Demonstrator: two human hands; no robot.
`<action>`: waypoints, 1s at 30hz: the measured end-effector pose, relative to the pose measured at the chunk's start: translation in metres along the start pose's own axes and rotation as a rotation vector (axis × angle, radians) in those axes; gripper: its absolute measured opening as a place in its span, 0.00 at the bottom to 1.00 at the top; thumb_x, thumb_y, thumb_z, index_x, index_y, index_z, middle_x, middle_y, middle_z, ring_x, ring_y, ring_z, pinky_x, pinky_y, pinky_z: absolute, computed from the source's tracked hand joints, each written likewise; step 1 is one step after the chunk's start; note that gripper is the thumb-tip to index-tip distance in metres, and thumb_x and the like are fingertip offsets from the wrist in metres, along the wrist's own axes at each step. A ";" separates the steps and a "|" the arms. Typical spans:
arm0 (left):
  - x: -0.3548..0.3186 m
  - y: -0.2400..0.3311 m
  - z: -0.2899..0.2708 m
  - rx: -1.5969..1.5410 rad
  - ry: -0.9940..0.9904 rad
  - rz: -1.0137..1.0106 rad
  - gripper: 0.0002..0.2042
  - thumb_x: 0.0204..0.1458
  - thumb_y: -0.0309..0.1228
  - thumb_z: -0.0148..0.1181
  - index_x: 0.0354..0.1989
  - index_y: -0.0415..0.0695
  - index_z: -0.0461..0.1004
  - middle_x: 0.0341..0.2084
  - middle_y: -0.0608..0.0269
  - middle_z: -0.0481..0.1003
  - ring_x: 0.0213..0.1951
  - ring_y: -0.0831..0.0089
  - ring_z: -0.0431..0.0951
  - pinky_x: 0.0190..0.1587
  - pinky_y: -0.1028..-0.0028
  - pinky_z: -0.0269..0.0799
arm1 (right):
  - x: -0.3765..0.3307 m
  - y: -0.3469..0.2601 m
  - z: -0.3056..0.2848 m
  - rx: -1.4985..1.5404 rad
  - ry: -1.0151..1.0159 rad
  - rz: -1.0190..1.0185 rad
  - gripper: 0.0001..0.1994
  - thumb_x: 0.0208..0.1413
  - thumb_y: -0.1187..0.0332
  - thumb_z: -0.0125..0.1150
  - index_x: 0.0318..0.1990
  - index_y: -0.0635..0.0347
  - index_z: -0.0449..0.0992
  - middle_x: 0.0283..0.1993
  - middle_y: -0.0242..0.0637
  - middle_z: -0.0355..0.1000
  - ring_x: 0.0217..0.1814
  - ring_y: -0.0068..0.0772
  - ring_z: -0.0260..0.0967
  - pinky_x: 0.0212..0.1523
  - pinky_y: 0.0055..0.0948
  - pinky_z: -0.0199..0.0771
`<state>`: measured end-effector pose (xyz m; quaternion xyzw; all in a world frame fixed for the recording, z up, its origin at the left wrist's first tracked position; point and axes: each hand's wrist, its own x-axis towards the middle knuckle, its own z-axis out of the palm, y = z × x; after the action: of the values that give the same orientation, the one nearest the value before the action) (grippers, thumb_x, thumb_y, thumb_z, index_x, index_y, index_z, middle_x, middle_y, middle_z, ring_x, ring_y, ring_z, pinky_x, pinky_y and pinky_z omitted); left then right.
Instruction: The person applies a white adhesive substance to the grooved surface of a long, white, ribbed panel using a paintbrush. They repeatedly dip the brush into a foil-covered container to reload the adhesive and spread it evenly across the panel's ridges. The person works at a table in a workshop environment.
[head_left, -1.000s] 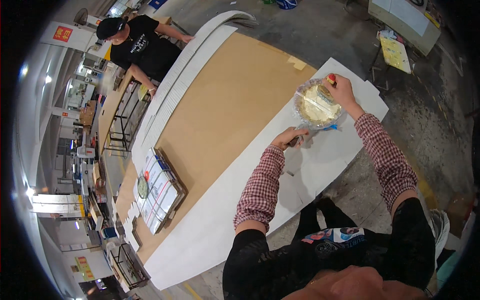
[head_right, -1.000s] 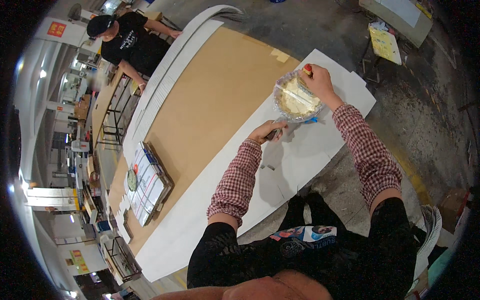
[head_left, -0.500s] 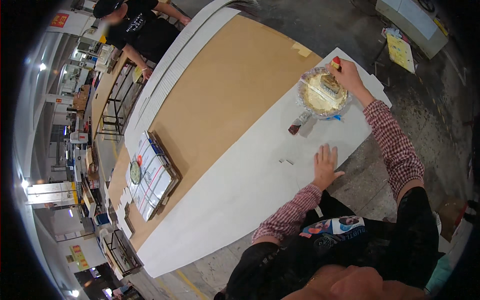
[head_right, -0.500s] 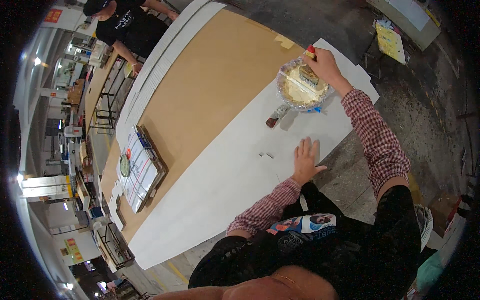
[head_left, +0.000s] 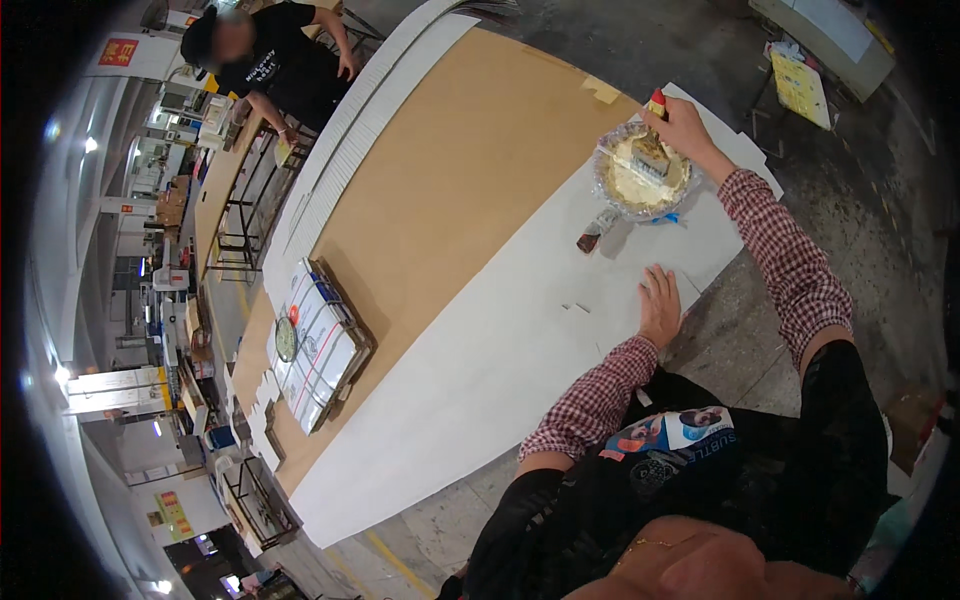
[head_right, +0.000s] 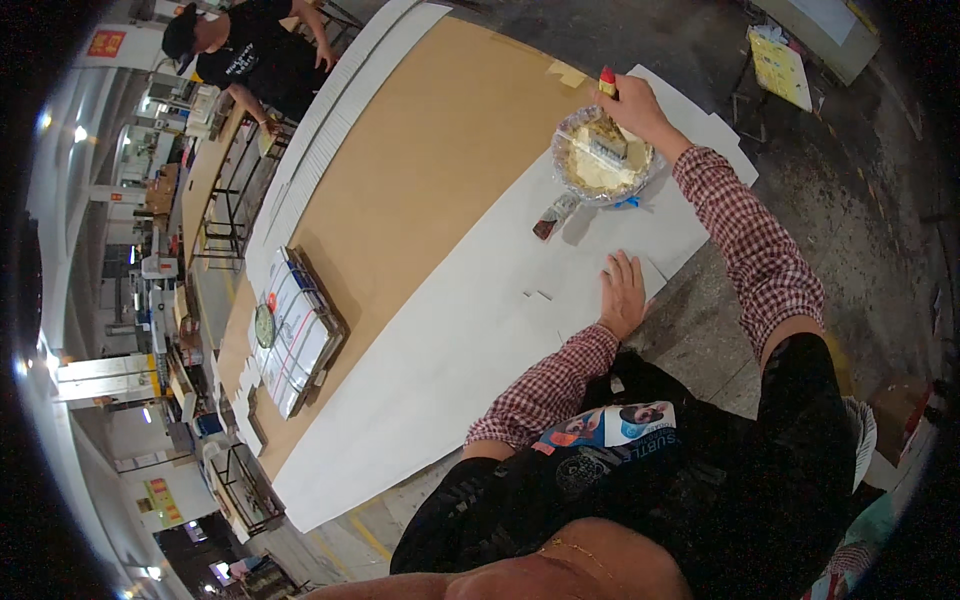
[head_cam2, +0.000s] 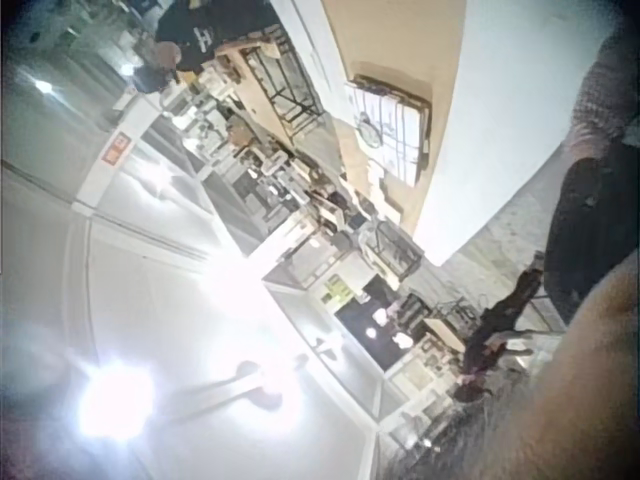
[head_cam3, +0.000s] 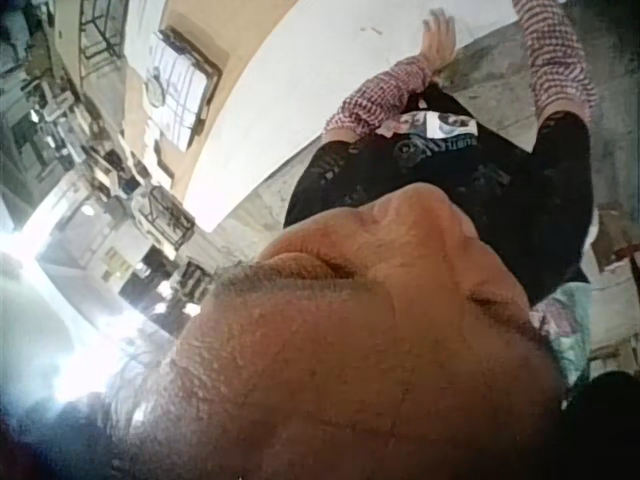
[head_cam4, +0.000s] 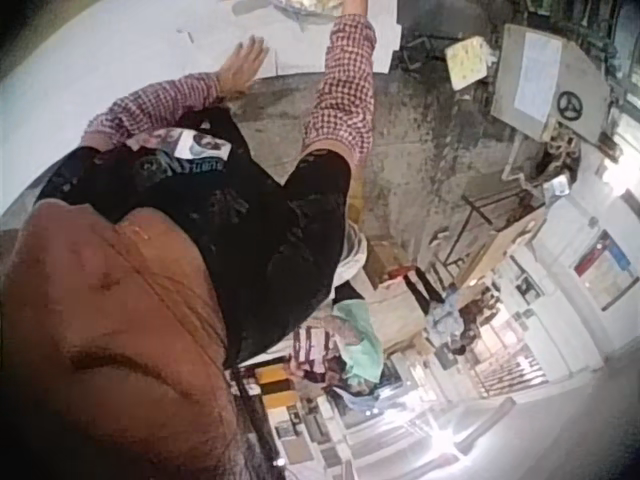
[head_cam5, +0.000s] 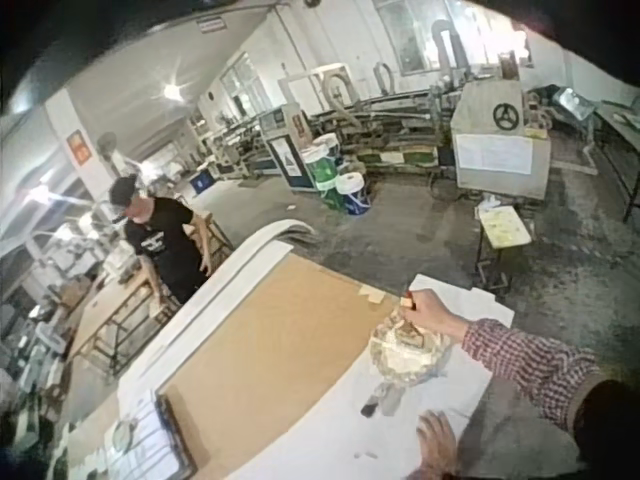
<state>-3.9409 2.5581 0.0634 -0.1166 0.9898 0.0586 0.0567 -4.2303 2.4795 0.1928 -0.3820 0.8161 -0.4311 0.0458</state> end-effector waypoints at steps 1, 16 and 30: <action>0.005 0.004 0.008 0.063 0.052 -0.013 0.39 0.52 0.45 0.59 0.65 0.32 0.54 0.64 0.31 0.52 0.63 0.37 0.55 0.57 0.47 0.63 | 0.006 -0.009 -0.005 -0.109 0.032 -0.093 0.23 0.55 0.53 0.62 0.24 0.69 0.70 0.17 0.47 0.67 0.23 0.46 0.70 0.26 0.40 0.66; 0.028 0.030 0.008 0.113 -0.016 -0.060 0.29 0.53 0.30 0.53 0.63 0.31 0.56 0.57 0.23 0.59 0.57 0.33 0.63 0.46 0.55 0.76 | -0.064 -0.026 -0.055 0.261 0.277 -0.040 0.12 0.55 0.62 0.61 0.32 0.64 0.74 0.23 0.39 0.72 0.22 0.35 0.68 0.27 0.32 0.70; 0.040 -0.004 -0.012 -0.183 -0.040 0.180 0.24 0.45 0.24 0.57 0.53 0.30 0.65 0.43 0.40 0.72 0.43 0.48 0.76 0.39 0.62 0.77 | -0.370 0.078 -0.091 0.821 0.438 0.588 0.10 0.63 0.66 0.53 0.32 0.63 0.73 0.35 0.33 0.66 0.31 0.22 0.67 0.31 0.24 0.72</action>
<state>-3.9795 2.5435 0.0696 -0.0310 0.9855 0.1557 0.0602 -4.0523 2.8116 0.0971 0.0102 0.6437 -0.7525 0.1386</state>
